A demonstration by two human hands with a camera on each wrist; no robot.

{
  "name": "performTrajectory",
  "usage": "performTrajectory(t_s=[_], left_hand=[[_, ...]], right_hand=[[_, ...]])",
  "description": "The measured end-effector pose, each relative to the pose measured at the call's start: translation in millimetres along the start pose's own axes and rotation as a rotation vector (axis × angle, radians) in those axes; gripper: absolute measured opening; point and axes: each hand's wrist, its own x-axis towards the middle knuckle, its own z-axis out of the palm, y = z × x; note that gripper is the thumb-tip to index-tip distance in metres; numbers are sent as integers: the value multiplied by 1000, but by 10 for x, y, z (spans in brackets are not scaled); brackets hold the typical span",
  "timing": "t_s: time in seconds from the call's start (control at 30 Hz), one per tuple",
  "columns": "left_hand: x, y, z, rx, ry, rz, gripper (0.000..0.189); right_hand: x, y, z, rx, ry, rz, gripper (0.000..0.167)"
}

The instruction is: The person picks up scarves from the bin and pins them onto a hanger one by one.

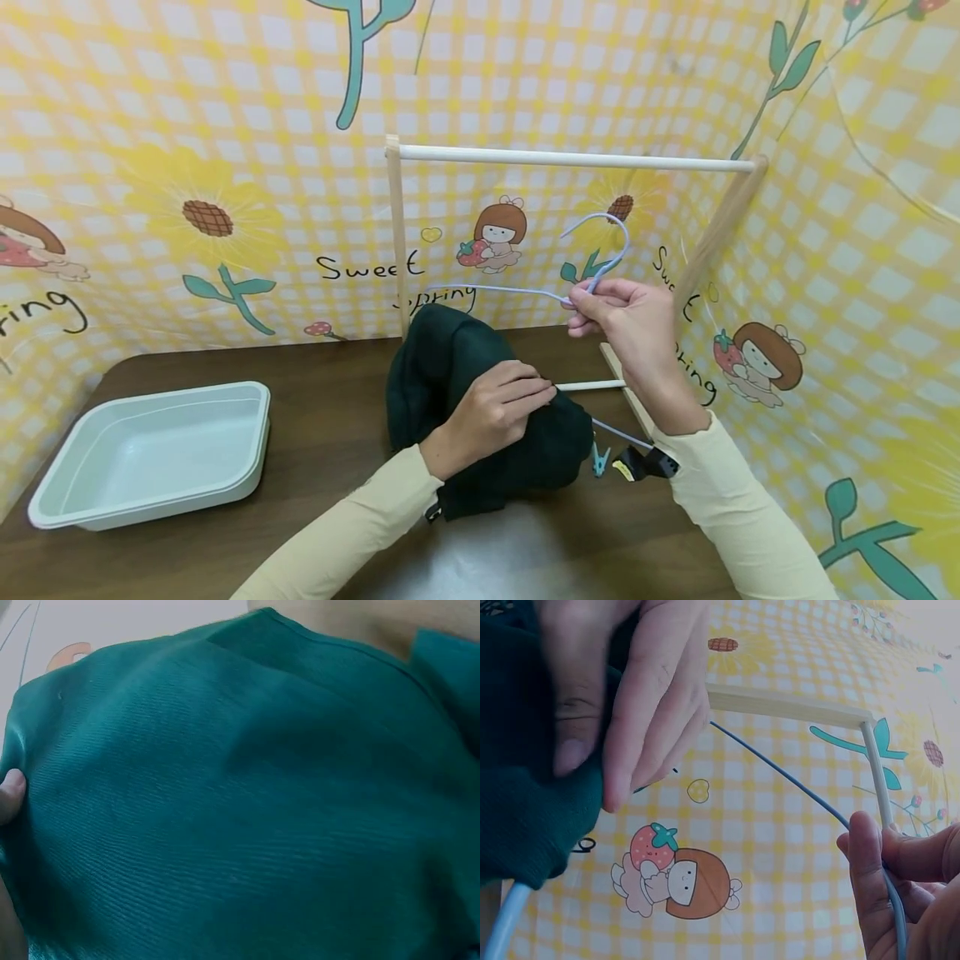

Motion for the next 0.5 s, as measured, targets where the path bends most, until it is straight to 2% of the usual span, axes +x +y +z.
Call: performTrajectory(t_s=[0.27,0.5], left_hand=[[26,-7,-16,-97,92,-41,26],[127,-14,-21,-165,102,-131,24]], right_hand=[[-19,40,57,-7,-43,-12,15],[-31,51,95,-38,-37,11,17]])
